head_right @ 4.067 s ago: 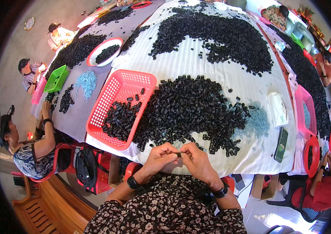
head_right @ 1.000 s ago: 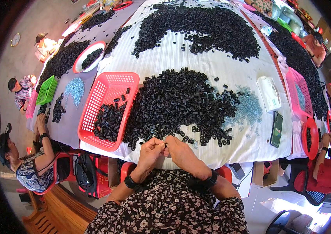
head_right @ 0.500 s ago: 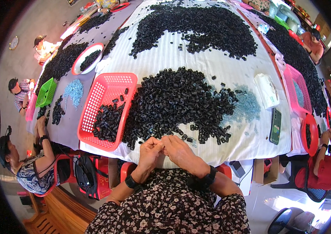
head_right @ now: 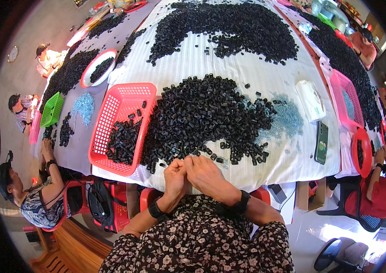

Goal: Sorting and inspecting small black rubber or plastic components on a production table.

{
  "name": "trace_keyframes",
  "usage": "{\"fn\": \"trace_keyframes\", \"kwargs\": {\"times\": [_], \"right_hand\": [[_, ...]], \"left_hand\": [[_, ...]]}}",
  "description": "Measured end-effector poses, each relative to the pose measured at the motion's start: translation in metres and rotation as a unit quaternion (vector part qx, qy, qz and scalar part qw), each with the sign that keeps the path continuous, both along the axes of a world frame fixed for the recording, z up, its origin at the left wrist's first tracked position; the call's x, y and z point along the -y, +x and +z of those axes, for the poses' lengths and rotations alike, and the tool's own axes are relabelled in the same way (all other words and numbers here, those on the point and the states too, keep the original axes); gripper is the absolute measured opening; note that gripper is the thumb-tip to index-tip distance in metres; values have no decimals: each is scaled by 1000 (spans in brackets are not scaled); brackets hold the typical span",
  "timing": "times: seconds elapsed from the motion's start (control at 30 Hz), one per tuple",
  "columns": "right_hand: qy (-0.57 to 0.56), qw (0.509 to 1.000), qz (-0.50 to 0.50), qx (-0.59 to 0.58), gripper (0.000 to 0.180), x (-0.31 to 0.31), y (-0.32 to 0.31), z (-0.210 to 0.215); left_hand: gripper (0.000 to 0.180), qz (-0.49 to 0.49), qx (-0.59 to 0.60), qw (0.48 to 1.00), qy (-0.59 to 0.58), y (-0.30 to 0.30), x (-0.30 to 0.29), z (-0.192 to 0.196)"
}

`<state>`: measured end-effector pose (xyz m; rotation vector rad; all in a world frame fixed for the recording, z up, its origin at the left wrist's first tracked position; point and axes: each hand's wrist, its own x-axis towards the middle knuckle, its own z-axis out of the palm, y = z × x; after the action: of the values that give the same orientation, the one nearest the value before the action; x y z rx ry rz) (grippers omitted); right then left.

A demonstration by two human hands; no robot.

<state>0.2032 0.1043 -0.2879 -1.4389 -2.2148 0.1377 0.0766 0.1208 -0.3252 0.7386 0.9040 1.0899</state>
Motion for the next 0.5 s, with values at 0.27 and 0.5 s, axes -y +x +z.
{"fn": "trace_keyframes", "kwargs": {"times": [0.27,0.5], "right_hand": [[87,995,-38,44,24,-7,-12,-10],[81,996,-3,27,36,-10,-4,-10]], "left_hand": [[11,34,24,999,-15,1,-2,0],[9,-11,6,1000,-21,-8,-7,-3]]}}
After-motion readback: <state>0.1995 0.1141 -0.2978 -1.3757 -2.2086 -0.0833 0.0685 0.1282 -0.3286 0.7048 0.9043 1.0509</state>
